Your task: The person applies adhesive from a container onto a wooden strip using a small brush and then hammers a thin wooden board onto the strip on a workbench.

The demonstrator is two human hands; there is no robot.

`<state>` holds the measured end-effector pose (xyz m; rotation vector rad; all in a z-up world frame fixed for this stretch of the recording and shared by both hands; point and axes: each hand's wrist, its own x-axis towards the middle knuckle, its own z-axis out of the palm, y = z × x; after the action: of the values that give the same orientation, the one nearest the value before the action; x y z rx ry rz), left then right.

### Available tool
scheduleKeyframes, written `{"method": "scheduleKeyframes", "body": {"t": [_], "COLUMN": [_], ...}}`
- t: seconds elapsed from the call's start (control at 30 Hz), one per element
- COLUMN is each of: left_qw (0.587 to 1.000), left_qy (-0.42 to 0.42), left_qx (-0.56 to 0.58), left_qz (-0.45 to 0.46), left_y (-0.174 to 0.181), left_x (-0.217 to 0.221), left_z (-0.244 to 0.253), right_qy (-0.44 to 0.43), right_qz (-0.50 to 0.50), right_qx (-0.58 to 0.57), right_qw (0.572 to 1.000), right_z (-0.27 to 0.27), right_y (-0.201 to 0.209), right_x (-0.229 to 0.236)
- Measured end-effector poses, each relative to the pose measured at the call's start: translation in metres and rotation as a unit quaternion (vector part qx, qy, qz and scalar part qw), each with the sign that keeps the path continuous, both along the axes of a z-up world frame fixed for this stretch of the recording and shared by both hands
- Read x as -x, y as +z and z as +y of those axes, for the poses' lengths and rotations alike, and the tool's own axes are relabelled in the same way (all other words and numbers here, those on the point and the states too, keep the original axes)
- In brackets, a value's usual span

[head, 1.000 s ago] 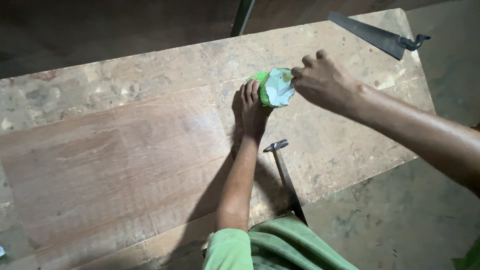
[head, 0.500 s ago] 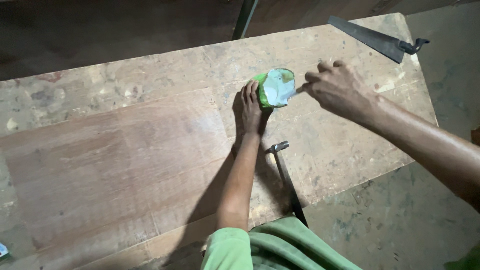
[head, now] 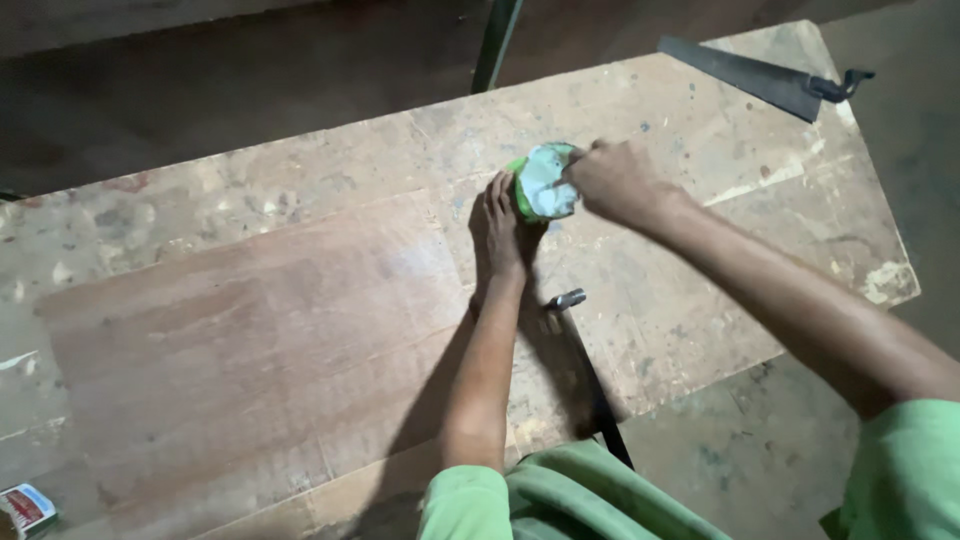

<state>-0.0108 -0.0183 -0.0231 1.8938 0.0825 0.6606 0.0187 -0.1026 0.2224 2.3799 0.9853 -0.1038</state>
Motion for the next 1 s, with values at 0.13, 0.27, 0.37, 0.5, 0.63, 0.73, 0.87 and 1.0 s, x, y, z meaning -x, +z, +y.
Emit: {"method": "scheduleKeyframes", "body": {"t": [0.13, 0.27, 0.37, 0.5, 0.63, 0.73, 0.87, 1.0], "left_qw": [0.999, 1.0, 1.0, 0.999, 0.999, 1.0, 1.0, 1.0], "left_qy": [-0.008, 0.009, 0.009, 0.016, 0.016, 0.01, 0.011, 0.011], "left_qx": [0.029, 0.014, 0.01, -0.001, -0.012, -0.011, 0.0, 0.012], "left_qz": [-0.024, -0.025, -0.024, -0.031, -0.034, -0.011, -0.016, -0.013], "left_y": [0.0, 0.005, 0.007, 0.006, 0.006, 0.009, 0.01, 0.009], "left_x": [-0.002, -0.003, -0.004, -0.004, -0.004, -0.007, -0.008, -0.007], "left_z": [0.006, 0.008, 0.006, 0.009, 0.01, 0.011, 0.013, 0.013], "right_qy": [-0.099, -0.137, -0.094, -0.104, -0.101, -0.117, -0.1, -0.112], "right_qz": [0.006, 0.011, 0.0, -0.001, -0.032, -0.04, -0.032, -0.033], "right_qx": [-0.123, -0.207, -0.244, -0.26, -0.262, -0.258, -0.269, -0.296], "right_qw": [0.988, 0.969, 0.965, 0.96, 0.959, 0.958, 0.957, 0.948], "right_z": [-0.038, -0.06, -0.069, -0.078, -0.085, -0.084, -0.085, -0.092], "right_y": [0.049, 0.062, 0.049, 0.024, 0.0, -0.012, -0.017, -0.01], "right_x": [0.024, 0.055, 0.065, 0.067, 0.073, 0.082, 0.101, 0.11]}}
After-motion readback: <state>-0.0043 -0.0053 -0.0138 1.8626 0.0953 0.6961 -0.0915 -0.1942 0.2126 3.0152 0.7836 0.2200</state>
